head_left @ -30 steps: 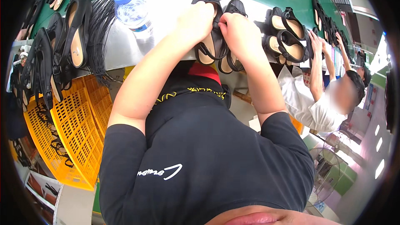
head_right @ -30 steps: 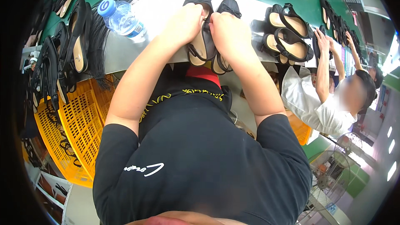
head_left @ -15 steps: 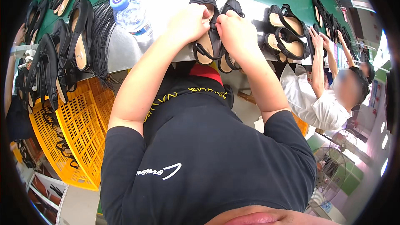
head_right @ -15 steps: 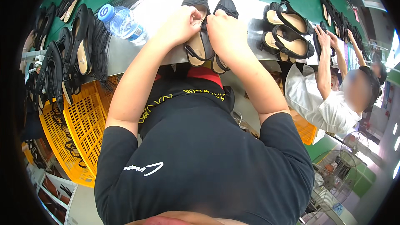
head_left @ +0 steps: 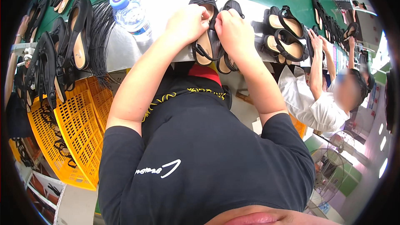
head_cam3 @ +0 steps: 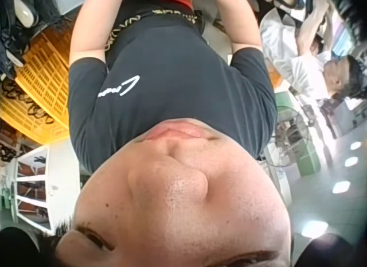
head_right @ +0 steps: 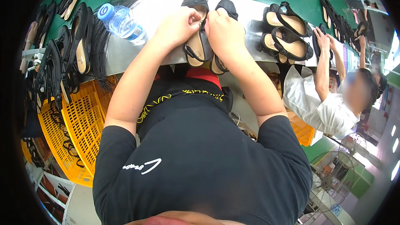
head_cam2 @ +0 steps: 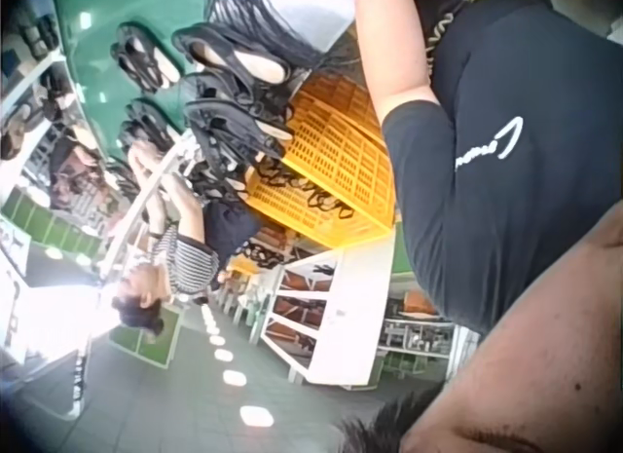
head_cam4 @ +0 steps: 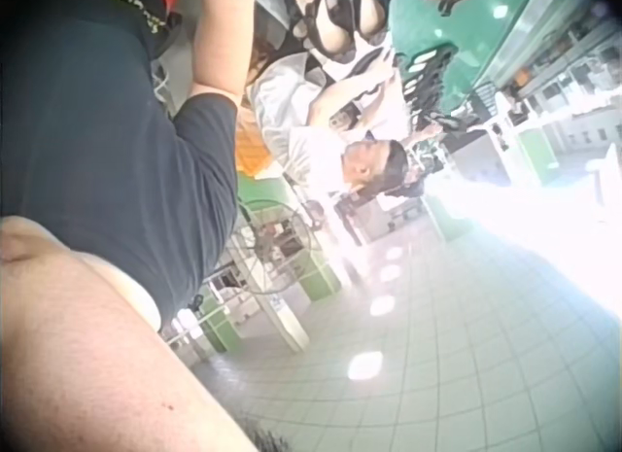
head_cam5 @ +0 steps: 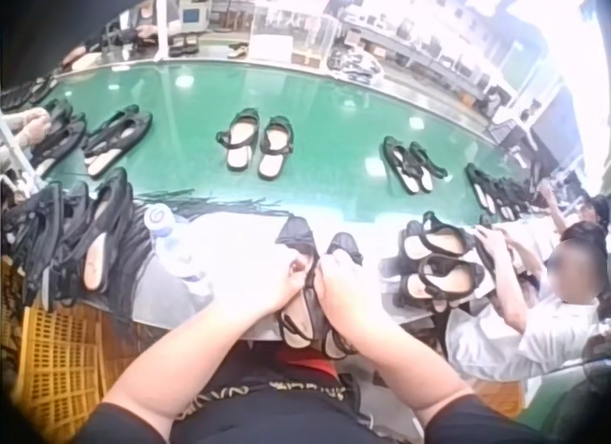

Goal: Attaching decorative bows or straps to black flat shoes on an assembly line.

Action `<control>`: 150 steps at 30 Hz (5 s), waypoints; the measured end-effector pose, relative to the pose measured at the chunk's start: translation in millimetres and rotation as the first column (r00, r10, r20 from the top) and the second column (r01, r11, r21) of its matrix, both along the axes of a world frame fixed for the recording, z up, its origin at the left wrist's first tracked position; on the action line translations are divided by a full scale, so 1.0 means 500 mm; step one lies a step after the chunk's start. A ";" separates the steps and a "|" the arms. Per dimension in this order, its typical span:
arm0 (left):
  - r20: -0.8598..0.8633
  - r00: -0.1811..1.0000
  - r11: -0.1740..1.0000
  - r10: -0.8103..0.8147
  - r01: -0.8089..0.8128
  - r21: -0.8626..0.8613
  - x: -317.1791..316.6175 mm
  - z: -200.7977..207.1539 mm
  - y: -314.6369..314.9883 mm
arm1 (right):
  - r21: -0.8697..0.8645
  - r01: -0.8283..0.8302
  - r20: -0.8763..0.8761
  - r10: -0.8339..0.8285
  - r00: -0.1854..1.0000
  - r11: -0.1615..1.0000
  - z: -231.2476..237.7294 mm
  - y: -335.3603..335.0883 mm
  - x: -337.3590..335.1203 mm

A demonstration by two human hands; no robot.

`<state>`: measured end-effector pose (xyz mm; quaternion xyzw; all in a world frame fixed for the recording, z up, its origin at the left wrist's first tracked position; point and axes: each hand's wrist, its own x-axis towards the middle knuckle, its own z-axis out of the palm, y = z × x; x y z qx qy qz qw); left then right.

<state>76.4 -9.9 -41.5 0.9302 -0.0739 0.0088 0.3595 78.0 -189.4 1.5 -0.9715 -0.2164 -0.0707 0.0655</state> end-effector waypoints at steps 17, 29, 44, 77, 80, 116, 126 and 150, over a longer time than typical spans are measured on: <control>0.201 0.979 0.988 0.019 -0.049 0.145 -0.013 -0.014 -0.023 | 0.085 0.023 -0.110 -0.013 0.994 0.996 -0.007 -0.003 0.022; 0.135 0.991 0.997 -0.014 0.003 0.076 -0.016 -0.013 0.008 | -0.006 0.036 -0.127 -0.036 0.991 0.999 0.005 0.006 0.005; 0.233 0.972 0.994 -0.029 0.005 0.105 -0.030 0.041 -0.004 | 0.358 -0.042 0.118 -0.001 0.993 0.933 0.066 -0.026 -0.041; 0.064 0.995 0.968 0.079 -0.061 -0.242 -0.178 0.122 0.016 | 0.317 -0.165 0.201 0.105 0.974 0.934 0.017 -0.177 -0.247; 0.062 0.994 0.962 0.089 -0.070 -0.263 -0.185 0.125 0.007 | 0.355 -0.136 0.182 0.075 0.980 0.925 0.022 -0.169 -0.252; -0.056 0.998 0.767 -0.041 -0.004 -0.642 -0.152 0.220 -0.012 | 0.783 -0.320 0.383 -0.008 0.924 0.533 0.111 -0.045 -0.145; -0.642 0.506 0.232 -0.576 -0.651 -0.722 -0.206 0.161 0.024 | 0.671 -0.437 0.443 0.149 0.884 0.600 0.018 -0.008 -0.244; -0.271 0.948 0.834 0.167 -0.282 -0.474 -0.253 0.108 0.036 | 0.643 0.420 -0.643 0.154 0.750 0.640 0.064 0.056 -0.111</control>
